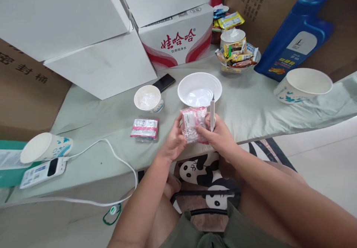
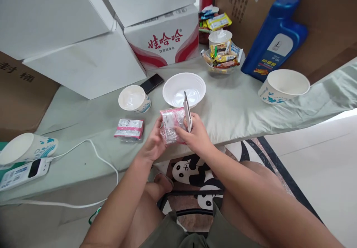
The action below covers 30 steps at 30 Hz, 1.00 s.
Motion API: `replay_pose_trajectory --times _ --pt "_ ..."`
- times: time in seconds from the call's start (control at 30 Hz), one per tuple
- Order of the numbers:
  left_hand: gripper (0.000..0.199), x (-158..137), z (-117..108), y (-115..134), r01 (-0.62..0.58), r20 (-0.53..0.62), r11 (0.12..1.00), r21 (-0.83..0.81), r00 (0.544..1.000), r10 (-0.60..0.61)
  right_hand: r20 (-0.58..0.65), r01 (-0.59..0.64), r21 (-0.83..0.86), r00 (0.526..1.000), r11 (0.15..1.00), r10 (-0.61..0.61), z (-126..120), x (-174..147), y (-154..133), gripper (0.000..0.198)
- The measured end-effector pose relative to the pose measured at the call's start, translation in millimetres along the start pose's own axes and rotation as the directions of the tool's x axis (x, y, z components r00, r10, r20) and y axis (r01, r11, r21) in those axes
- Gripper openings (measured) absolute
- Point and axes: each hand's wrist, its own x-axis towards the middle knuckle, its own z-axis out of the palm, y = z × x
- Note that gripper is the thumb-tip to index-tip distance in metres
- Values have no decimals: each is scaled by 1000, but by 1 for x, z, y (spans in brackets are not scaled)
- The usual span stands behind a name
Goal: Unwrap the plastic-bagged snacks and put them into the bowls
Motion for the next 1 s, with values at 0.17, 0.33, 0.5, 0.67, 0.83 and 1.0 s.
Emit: replay_pose_trajectory --times 0.17,0.33,0.5,0.67,0.83,1.0 --pt "116 -3 -14 -1 -62 -80 978 197 994 79 6 93 -172 996 981 -94 -4 -4 -2 22" --pt "89 -4 -24 5 -147 -157 959 243 969 188 133 -78 -144 986 986 98 -9 -15 -10 26" --pt "71 -8 -26 7 -159 -149 921 355 963 223 198 -31 -251 977 968 82 -3 -21 -15 28" --pt "64 2 -27 2 -148 -95 871 469 972 216 158 48 -376 987 925 13 -4 -14 -13 35" --pt "59 9 -36 -3 -162 -107 764 625 951 289 174 115 -642 985 758 -2 -11 -7 -4 47" --pt "53 12 -35 -1 -170 -127 757 631 940 316 223 180 -740 975 649 -17 -13 -7 1 48"
